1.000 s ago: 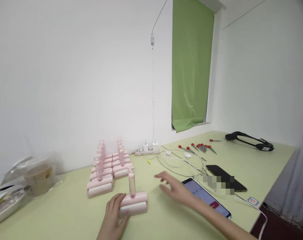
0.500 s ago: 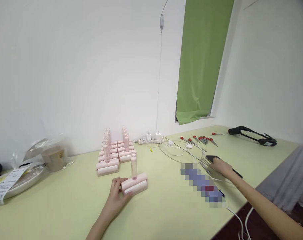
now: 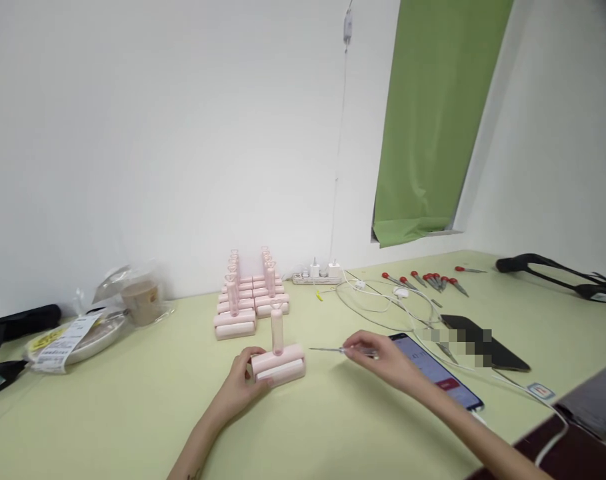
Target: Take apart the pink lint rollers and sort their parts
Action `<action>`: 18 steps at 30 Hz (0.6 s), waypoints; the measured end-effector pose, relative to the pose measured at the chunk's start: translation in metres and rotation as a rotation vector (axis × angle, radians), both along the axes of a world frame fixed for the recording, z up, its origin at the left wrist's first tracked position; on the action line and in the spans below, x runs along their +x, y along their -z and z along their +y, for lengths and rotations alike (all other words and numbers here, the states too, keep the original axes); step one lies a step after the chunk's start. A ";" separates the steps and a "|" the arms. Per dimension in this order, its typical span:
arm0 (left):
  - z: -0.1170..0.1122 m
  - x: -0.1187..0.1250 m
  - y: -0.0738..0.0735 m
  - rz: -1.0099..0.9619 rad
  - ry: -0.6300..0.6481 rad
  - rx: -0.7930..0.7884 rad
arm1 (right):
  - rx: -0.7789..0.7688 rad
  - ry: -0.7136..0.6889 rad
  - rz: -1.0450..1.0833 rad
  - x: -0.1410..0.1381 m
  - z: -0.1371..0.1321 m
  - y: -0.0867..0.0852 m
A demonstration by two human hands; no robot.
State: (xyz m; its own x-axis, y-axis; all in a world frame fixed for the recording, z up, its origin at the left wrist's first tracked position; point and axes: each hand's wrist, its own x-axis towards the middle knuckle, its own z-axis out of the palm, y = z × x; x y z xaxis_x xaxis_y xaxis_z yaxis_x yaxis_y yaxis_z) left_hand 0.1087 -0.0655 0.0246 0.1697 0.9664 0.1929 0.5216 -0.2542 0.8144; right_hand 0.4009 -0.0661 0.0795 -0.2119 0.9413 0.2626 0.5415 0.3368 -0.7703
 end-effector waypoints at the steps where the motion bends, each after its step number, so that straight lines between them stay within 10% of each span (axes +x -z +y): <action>1: 0.000 -0.001 0.000 0.010 -0.008 -0.039 | 0.014 -0.034 0.011 -0.015 0.002 0.003; 13: -0.004 0.003 -0.005 -0.009 0.047 -0.060 | 0.017 -0.042 0.148 -0.031 0.002 0.011; 18: 0.001 0.003 0.004 0.203 0.017 0.434 | -0.191 0.012 0.644 -0.035 0.038 0.010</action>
